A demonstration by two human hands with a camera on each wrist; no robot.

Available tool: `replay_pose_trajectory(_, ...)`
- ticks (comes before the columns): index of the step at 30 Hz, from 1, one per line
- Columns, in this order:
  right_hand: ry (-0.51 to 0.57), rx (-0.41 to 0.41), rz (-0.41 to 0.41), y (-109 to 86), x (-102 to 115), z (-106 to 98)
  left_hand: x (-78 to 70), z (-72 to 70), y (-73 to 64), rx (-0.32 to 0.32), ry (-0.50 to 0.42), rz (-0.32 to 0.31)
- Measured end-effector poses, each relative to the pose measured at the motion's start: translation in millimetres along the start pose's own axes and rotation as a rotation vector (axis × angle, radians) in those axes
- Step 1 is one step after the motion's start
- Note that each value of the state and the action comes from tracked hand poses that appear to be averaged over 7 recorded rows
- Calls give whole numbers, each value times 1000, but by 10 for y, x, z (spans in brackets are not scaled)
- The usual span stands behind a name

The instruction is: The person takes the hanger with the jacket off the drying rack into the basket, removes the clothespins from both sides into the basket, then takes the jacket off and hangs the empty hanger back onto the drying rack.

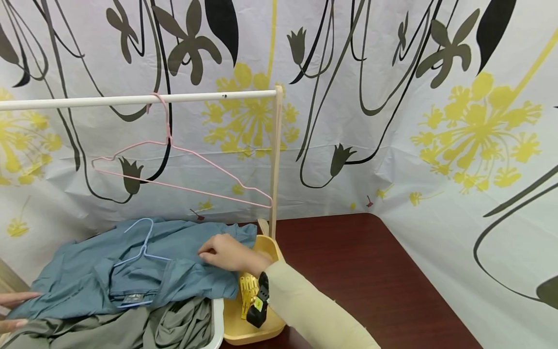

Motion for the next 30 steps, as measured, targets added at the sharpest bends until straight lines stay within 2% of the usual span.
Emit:
replay_pose_trajectory(7,-51,68,-28,122,88,163,-17,2,-14,-1,-30,-2)
replay_pose_trajectory(14,-18,95,-14,182,111,202,-88,-34,-48,39,-73,-73)
replay_pose_trajectory(18,-3,99,-28,225,138,202,-119,-55,-59,36,-78,-85)
replay_pose_trajectory(26,45,75,-37,325,177,226,-130,-45,-63,-34,-82,-54)
replay_pose_trajectory(30,41,44,-13,372,200,230,-158,-46,-105,-81,-54,-32)
Point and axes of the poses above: each hand's wrist, its own y-axis towards the middle knuckle, its own z-axis out of the palm, x = y × z, the point moved 5 cm from there along y, towards the middle knuckle, and after that the axes turned 6 degrees about -x, right-handed, at the moved point
